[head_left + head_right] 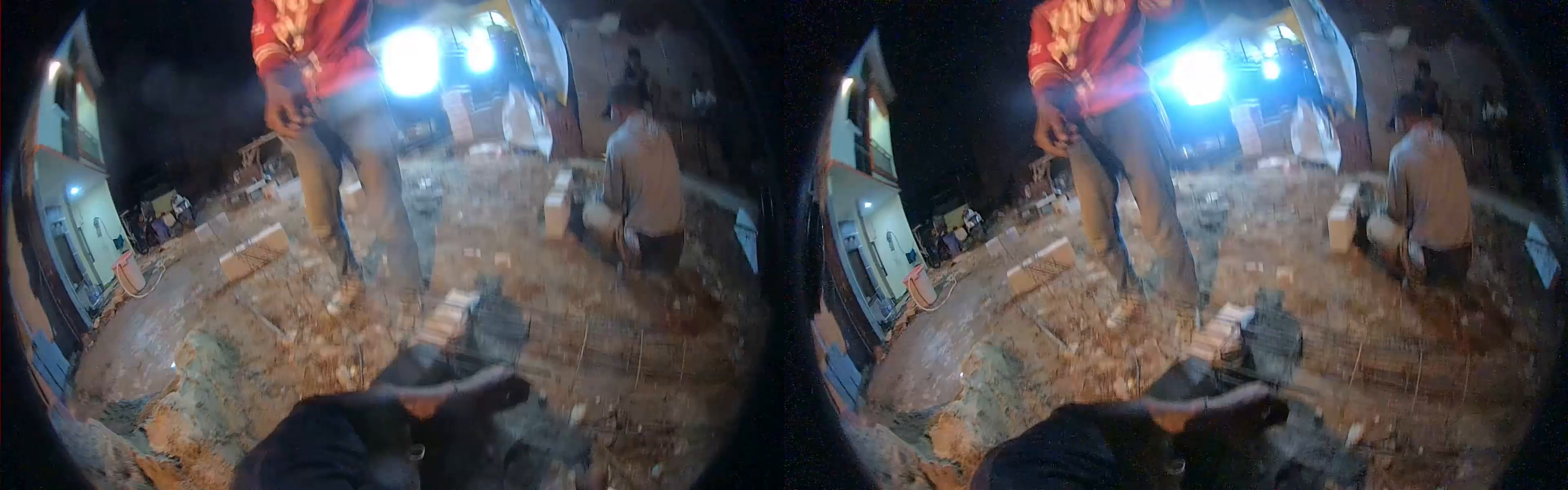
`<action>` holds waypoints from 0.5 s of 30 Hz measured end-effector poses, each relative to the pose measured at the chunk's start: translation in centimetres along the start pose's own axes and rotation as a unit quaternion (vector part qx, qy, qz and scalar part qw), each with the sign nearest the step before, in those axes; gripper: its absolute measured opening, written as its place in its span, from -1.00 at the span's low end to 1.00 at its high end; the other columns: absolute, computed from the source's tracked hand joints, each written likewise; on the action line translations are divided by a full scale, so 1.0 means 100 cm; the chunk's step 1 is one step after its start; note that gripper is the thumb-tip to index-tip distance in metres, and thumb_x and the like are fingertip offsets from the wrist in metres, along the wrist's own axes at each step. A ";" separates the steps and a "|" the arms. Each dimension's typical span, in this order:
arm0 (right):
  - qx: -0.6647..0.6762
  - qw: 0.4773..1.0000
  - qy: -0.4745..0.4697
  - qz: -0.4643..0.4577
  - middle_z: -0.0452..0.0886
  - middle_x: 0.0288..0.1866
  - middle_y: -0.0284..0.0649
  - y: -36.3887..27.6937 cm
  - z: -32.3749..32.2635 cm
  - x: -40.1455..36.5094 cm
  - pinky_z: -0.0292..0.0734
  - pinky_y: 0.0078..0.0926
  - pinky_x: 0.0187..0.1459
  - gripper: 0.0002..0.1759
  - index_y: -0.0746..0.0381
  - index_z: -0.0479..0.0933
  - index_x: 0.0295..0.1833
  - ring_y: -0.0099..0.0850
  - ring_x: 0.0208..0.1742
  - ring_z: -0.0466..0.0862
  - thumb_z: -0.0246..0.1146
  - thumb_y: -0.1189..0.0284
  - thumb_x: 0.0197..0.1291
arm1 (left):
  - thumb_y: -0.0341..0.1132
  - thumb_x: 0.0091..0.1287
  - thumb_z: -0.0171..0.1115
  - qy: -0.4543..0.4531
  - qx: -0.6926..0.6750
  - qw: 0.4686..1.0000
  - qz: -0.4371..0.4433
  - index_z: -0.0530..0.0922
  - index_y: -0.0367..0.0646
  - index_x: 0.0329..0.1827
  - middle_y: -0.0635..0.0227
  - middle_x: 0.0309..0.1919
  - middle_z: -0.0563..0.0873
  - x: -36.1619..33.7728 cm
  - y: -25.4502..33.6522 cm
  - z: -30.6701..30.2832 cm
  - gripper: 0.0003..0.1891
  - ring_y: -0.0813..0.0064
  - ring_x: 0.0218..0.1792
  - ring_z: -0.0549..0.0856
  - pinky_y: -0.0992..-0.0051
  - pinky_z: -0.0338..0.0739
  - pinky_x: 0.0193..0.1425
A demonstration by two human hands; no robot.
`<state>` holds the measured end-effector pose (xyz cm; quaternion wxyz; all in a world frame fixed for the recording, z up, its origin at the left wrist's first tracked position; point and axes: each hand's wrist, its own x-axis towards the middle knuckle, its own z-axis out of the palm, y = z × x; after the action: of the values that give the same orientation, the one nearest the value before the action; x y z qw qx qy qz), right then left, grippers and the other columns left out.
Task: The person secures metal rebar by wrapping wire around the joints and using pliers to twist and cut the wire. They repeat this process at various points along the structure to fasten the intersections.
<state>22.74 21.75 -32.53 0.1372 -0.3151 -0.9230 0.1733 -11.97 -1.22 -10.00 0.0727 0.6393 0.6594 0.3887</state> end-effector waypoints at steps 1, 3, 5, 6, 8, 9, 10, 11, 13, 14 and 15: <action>0.093 0.995 0.010 -0.039 0.58 -0.25 0.01 -0.029 -0.017 0.015 0.44 -0.18 -0.03 -0.52 0.12 0.21 0.29 -0.20 -0.19 0.58 0.04 0.36 0.25 | -0.38 0.26 0.11 0.135 -0.006 0.990 -0.028 0.55 -0.14 -0.11 0.18 -0.28 0.63 -0.004 0.020 0.002 -0.82 0.28 -0.26 0.64 0.34 0.52 -0.08; 0.269 0.962 0.026 -0.047 0.60 -0.23 0.03 -0.066 -0.041 0.016 0.47 -0.20 -0.08 -0.59 0.18 0.38 0.17 -0.15 -0.19 0.60 0.12 0.32 0.20 | -0.39 0.37 -0.04 -0.053 0.202 0.976 -0.065 0.47 -0.14 0.10 0.18 -0.13 0.61 0.006 0.129 -0.083 -0.72 0.27 -0.18 0.63 0.32 0.49 0.07; 0.413 0.907 0.082 0.019 0.63 -0.20 0.05 -0.113 -0.053 0.028 0.50 -0.21 -0.14 -0.62 0.24 0.55 0.04 -0.10 -0.20 0.62 0.20 0.28 0.15 | -0.42 0.37 -0.07 -0.040 0.237 0.970 0.027 0.46 -0.16 0.11 0.17 -0.13 0.62 0.028 0.077 -0.072 -0.71 0.27 -0.17 0.64 0.32 0.50 0.05; 0.142 0.978 -0.138 0.063 0.57 -0.09 0.17 -0.087 -0.065 0.026 0.46 -0.17 0.01 -0.58 0.29 0.51 0.05 -0.04 -0.03 0.57 0.17 0.24 0.16 | -0.44 0.37 -0.10 0.050 0.325 0.936 0.125 0.46 -0.18 0.12 0.17 -0.13 0.62 0.031 0.066 -0.071 -0.70 0.28 -0.16 0.64 0.31 0.51 0.03; 0.050 0.971 -0.228 0.061 0.55 -0.09 0.14 -0.040 -0.037 0.009 0.43 -0.14 0.05 -0.61 0.33 0.51 -0.11 -0.01 0.01 0.54 0.18 0.21 0.12 | -0.44 0.25 0.01 0.018 0.310 0.944 0.110 0.57 -0.24 -0.10 0.13 -0.23 0.64 0.030 0.085 -0.094 -0.78 0.35 -0.24 0.66 0.44 0.54 -0.14; 0.036 0.977 -0.204 0.057 0.54 -0.12 0.13 -0.051 -0.048 0.010 0.43 -0.12 0.05 -0.63 0.33 0.50 -0.15 -0.01 -0.01 0.54 0.19 0.22 0.10 | -0.45 0.20 0.13 0.033 0.251 0.967 0.036 0.57 -0.27 -0.26 0.20 -0.39 0.64 0.032 0.098 -0.094 -0.88 0.36 -0.39 0.66 0.44 0.53 -0.27; 0.037 0.975 -0.210 0.059 0.54 -0.12 0.13 -0.052 -0.048 0.007 0.43 -0.12 0.05 -0.63 0.33 0.50 -0.15 -0.01 -0.01 0.54 0.19 0.22 0.10 | -0.44 0.21 0.14 0.043 0.215 0.975 0.033 0.58 -0.26 -0.27 0.21 -0.40 0.64 0.030 0.101 -0.094 -0.89 0.39 -0.41 0.65 0.45 0.52 -0.28; 0.055 0.972 -0.208 0.090 0.56 -0.14 0.09 -0.053 -0.047 0.000 0.44 -0.16 -0.01 -0.66 0.31 0.50 -0.15 -0.03 -0.05 0.56 0.21 0.25 0.11 | -0.43 0.22 0.16 0.052 0.178 0.982 0.030 0.59 -0.25 -0.28 0.23 -0.42 0.65 0.028 0.102 -0.094 -0.90 0.42 -0.42 0.64 0.47 0.51 -0.29; 0.067 0.968 -0.208 0.125 0.58 -0.16 0.05 -0.050 -0.038 -0.011 0.45 -0.19 -0.07 -0.70 0.28 0.51 -0.15 -0.05 -0.10 0.58 0.22 0.28 0.11 | -0.43 0.23 0.16 0.044 0.142 0.989 -0.023 0.60 -0.25 -0.28 0.24 -0.43 0.65 0.026 0.106 -0.093 -0.90 0.44 -0.43 0.64 0.47 0.50 -0.30; 0.105 0.967 -0.218 0.086 0.58 -0.15 0.04 -0.052 -0.028 -0.019 0.45 -0.22 -0.11 -0.71 0.28 0.51 -0.16 -0.09 -0.12 0.58 0.22 0.28 0.12 | -0.43 0.24 0.16 0.039 0.110 0.991 -0.067 0.60 -0.25 -0.29 0.26 -0.43 0.65 0.024 0.114 -0.092 -0.90 0.47 -0.43 0.63 0.48 0.50 -0.30; 0.141 0.961 -0.230 0.055 0.57 -0.14 0.02 -0.052 -0.022 -0.027 0.46 -0.24 -0.15 -0.71 0.28 0.51 -0.16 -0.13 -0.15 0.59 0.21 0.29 0.12 | -0.43 0.24 0.16 0.035 0.097 0.993 -0.064 0.60 -0.25 -0.29 0.26 -0.43 0.65 0.026 0.112 -0.088 -0.90 0.47 -0.43 0.63 0.48 0.50 -0.30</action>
<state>22.77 16.68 -28.84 -0.0456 -0.2940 -0.8771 0.3769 -8.83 -3.91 3.88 0.0123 0.5860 0.7357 0.3394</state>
